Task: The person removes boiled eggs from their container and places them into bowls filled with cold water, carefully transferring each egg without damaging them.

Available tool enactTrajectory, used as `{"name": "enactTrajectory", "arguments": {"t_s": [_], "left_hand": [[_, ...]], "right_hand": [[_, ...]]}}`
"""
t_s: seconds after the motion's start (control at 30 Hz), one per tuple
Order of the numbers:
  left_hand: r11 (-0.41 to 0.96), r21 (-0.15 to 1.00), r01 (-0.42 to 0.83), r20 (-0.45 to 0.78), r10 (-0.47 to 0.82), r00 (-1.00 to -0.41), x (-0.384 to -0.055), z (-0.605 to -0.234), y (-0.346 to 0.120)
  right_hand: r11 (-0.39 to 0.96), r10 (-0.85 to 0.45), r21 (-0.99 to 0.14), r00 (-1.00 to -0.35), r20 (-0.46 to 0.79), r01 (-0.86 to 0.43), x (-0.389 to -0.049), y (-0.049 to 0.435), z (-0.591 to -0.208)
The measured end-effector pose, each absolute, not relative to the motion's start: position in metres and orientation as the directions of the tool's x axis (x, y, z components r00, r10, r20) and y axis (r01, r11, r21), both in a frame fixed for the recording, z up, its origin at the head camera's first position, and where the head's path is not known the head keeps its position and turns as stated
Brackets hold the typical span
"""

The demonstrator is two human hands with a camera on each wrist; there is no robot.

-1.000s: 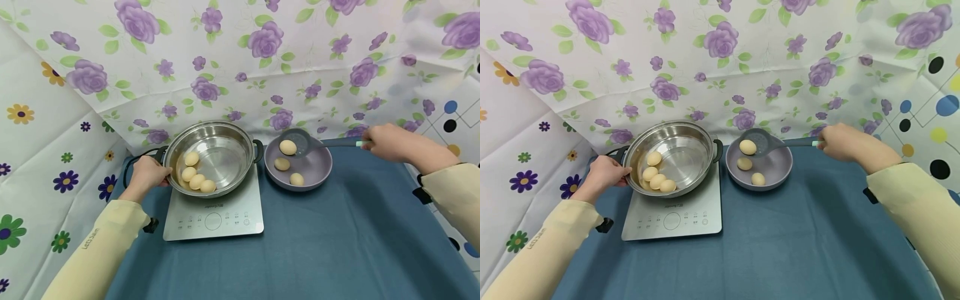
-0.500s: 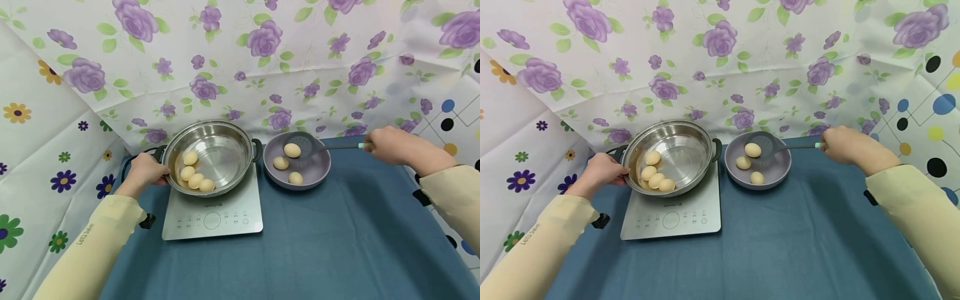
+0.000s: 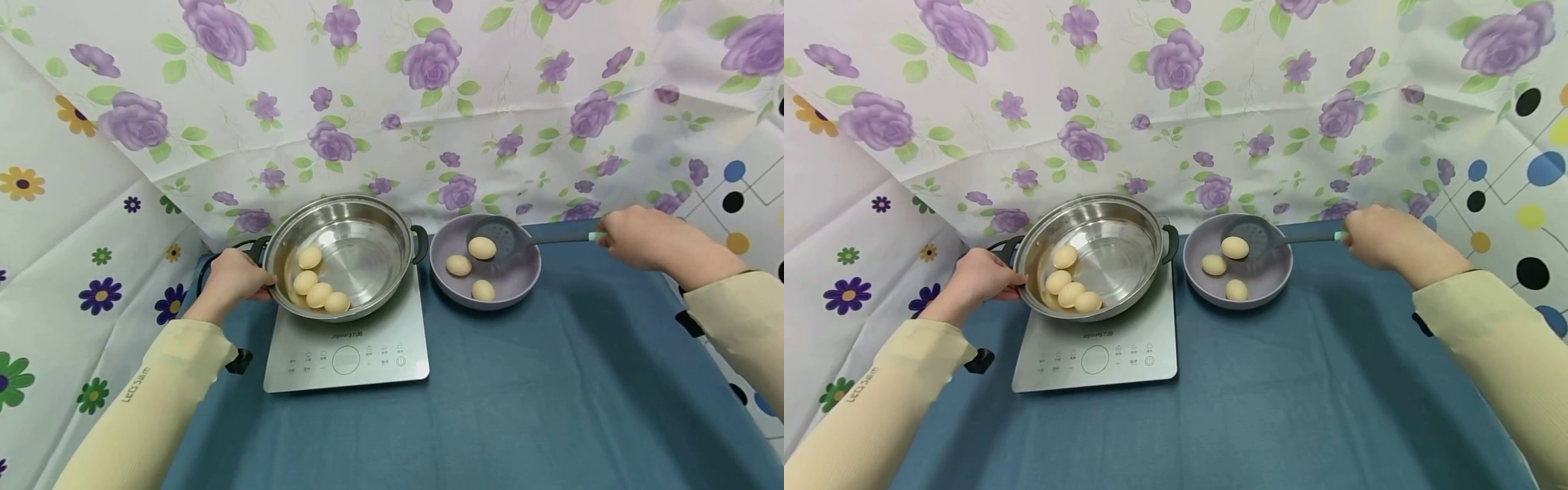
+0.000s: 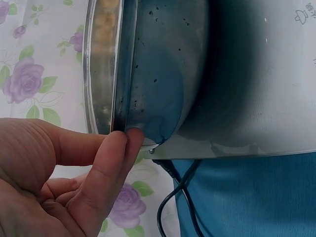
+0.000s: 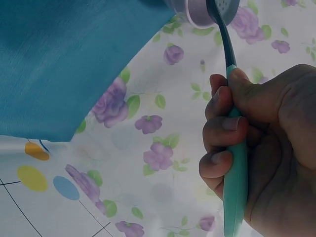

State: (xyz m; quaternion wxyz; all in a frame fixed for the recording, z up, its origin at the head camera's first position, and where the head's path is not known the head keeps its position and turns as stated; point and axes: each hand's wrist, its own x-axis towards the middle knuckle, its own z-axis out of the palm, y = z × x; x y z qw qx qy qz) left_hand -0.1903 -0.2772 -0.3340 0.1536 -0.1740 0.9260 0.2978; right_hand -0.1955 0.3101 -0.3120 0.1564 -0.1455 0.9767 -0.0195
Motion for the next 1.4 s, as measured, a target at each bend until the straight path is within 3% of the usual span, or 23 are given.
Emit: {"name": "enactTrajectory", "arguments": {"t_s": [1.4], "left_hand": [[0.777,0.503,-0.377,-0.346,-0.219,-0.912,-0.186,-0.335,-0.276]], "right_hand": [[0.916,-0.355,0.127,-0.915,-0.189,-0.382,-0.19,0.287,-0.325]]}}
